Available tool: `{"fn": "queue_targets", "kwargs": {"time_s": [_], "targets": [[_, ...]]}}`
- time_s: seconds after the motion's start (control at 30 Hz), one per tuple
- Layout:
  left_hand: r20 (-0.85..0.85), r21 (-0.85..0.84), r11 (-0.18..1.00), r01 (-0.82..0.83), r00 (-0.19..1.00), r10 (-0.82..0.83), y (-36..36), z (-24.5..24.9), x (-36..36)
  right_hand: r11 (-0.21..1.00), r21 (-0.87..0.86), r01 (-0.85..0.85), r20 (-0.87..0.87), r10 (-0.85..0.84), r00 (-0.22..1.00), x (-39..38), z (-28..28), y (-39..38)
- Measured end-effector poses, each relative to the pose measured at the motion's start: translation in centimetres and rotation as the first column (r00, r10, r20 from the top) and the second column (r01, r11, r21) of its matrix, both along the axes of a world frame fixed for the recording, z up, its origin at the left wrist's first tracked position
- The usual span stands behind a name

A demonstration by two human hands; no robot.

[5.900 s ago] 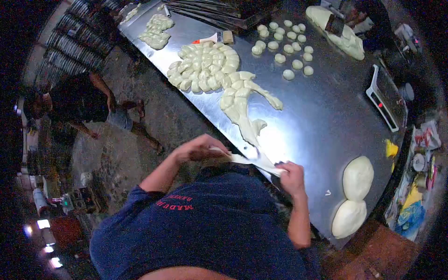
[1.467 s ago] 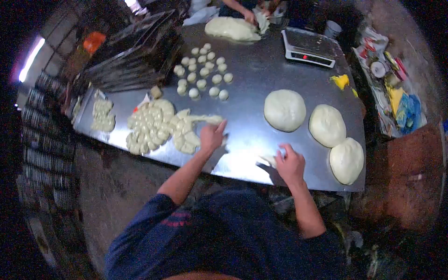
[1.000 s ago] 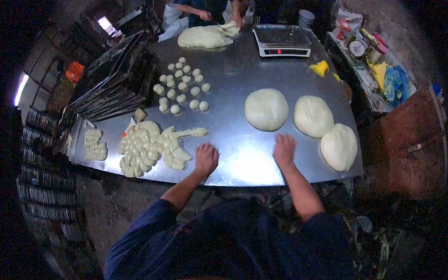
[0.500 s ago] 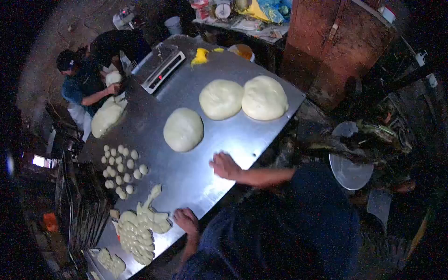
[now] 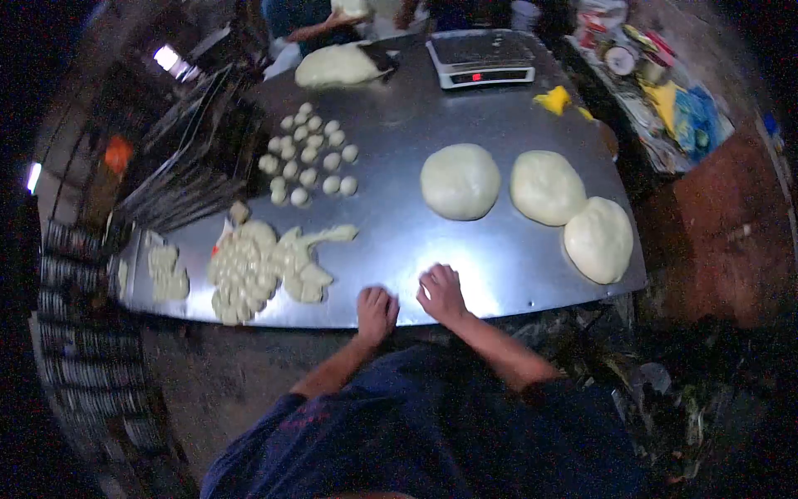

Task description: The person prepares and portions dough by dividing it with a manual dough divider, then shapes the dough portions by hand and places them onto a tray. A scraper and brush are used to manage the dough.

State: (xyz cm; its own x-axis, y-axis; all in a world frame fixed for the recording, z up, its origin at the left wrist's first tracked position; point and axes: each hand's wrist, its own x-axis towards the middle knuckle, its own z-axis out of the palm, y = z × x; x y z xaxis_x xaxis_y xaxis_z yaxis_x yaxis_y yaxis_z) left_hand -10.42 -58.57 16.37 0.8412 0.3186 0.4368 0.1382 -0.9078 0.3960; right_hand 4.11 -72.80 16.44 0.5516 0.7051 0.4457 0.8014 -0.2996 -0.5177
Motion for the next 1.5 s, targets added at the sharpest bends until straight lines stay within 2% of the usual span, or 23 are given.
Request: {"fn": "queue_targets", "kwargs": {"time_s": [0.07, 0.2, 0.33, 0.4, 0.47, 0.53, 0.57, 0.63, 0.77, 0.9, 0.97, 1.03, 1.07, 1.13, 1.17, 1.2, 1.23, 1.3, 1.33, 1.37, 1.4, 1.47, 1.5], "targets": [[-0.069, 0.030, 0.993, 0.111, 0.992, -0.109, 2.9, 0.0, 2.5, 0.989, -0.020, -0.150, -0.009, 0.150, 0.989, 2.9, -1.3, 3.2], [-0.125, -0.026, 0.993, -0.119, 0.986, 0.115, 4.6, 1.6, -3.1, 0.997, 0.043, 0.061, 0.086, -0.065, 0.994, 4.4, -0.3, -1.5], [-0.048, -0.121, 0.992, -0.021, 0.999, 0.015, 0.4, 0.0, -6.2, 0.999, 0.013, -0.033, -0.188, 0.035, 0.982, -1.9, 1.9, -3.1], [-0.392, -0.317, 0.948, -0.005, 0.911, -0.127, 0.3, 3.0, -4.8, 0.981, -0.192, -0.025, -0.607, -0.098, 0.789, -0.6, 3.9, 0.7], [-0.412, -0.353, 0.935, 0.013, 0.896, -0.168, 1.3, 3.7, -4.4, 0.984, 0.143, -0.105, -0.934, 0.169, 0.314, 3.9, 5.0, 6.4], [-0.159, -0.266, 0.951, 0.157, 0.966, -0.204, 1.8, 3.3, -5.8, 0.942, 0.258, -0.215, -0.649, 0.334, 0.684, 7.3, 10.9, 12.1], [-0.122, -0.246, 0.950, 0.190, 0.967, -0.225, 2.2, 2.3, -6.8, 0.897, 0.399, -0.192, -0.557, 0.403, 0.726, 7.9, 15.2, 14.7], [-0.086, -0.384, 0.921, 0.065, 0.991, -0.106, 2.1, 3.3, -7.9, 0.903, 0.414, -0.118, -0.197, 0.216, 0.956, 9.4, 21.6, 19.1], [-0.127, -0.713, 0.640, -0.286, 0.950, 0.284, 3.5, 5.5, -9.8, 0.937, 0.339, -0.083, 0.309, -0.028, 0.951, 15.3, 19.1, 27.8], [-0.097, -0.844, 0.393, -0.365, 0.825, 0.557, 7.0, 6.3, -13.3, 0.972, 0.205, -0.113, -0.121, 0.140, 0.983, 7.2, 16.9, 27.0], [-0.040, -0.927, 0.248, -0.283, 0.729, 0.684, 7.8, 6.8, -14.0, 0.850, 0.123, -0.512, -0.556, 0.486, 0.675, -1.5, 15.8, 24.1], [-0.031, -0.942, 0.224, -0.249, 0.732, 0.680, 9.2, 12.9, -13.1, 0.552, 0.163, -0.818, -0.411, 0.792, 0.452, -7.6, 14.3, 22.1], [0.173, -0.954, 0.298, -0.032, 0.753, 0.635, 9.8, 13.5, -12.9, 0.405, 0.122, -0.906, -0.270, 0.892, 0.362, -9.0, 15.5, 21.8], [0.234, -0.932, 0.362, 0.033, 0.817, 0.528, 11.3, 16.0, -13.0, 0.532, 0.244, -0.811, -0.310, 0.835, 0.455, -7.8, 15.8, 24.0], [0.222, -0.931, 0.366, 0.013, 0.815, 0.535, 12.2, 16.4, -13.2, 0.645, 0.284, -0.709, 0.135, 0.705, 0.696, -6.0, 19.4, 25.9], [0.168, -0.919, 0.386, -0.082, 0.804, 0.570, 13.3, 15.4, -13.8, 0.695, 0.426, -0.580, -0.223, 0.701, 0.677, -4.3, 21.1, 27.3], [0.058, -0.944, 0.290, -0.159, 0.784, 0.618, 14.0, 15.0, -14.2, 0.783, 0.374, -0.497, 0.068, 0.511, 0.857, -1.2, 22.9, 29.2], [-0.056, -0.935, 0.210, -0.286, 0.704, 0.708, 15.0, 10.3, -16.1, 0.815, 0.493, -0.306, 0.101, 0.295, 0.950, 2.5, 25.8, 32.1], [-0.151, -0.911, 0.151, -0.384, 0.652, 0.743, 15.1, 8.9, -16.5, 0.855, 0.459, -0.242, -0.056, 0.299, 0.952, 4.6, 24.9, 34.5], [-0.165, -0.910, 0.140, -0.390, 0.651, 0.741, 14.7, 7.4, -16.7, 0.986, 0.089, -0.138, -0.108, 0.147, 0.983, 4.8, 25.2, 34.5], [-0.314, -0.774, 0.200, -0.601, 0.639, 0.702, 14.3, 5.9, -16.7, 0.963, 0.174, -0.203, 0.217, 0.164, 0.962, 9.0, 19.7, 36.0], [-0.499, -0.546, 0.223, -0.808, 0.527, 0.688, 14.0, 6.4, -14.9, 0.967, 0.128, -0.219, 0.275, 0.178, 0.945, 7.5, 15.9, 34.1], [-0.475, -0.478, 0.239, -0.845, 0.478, 0.739, 14.2, 4.2, -13.7, 0.969, 0.083, -0.231, -0.014, 0.233, 0.972, 4.5, 14.7, 31.7]]}}
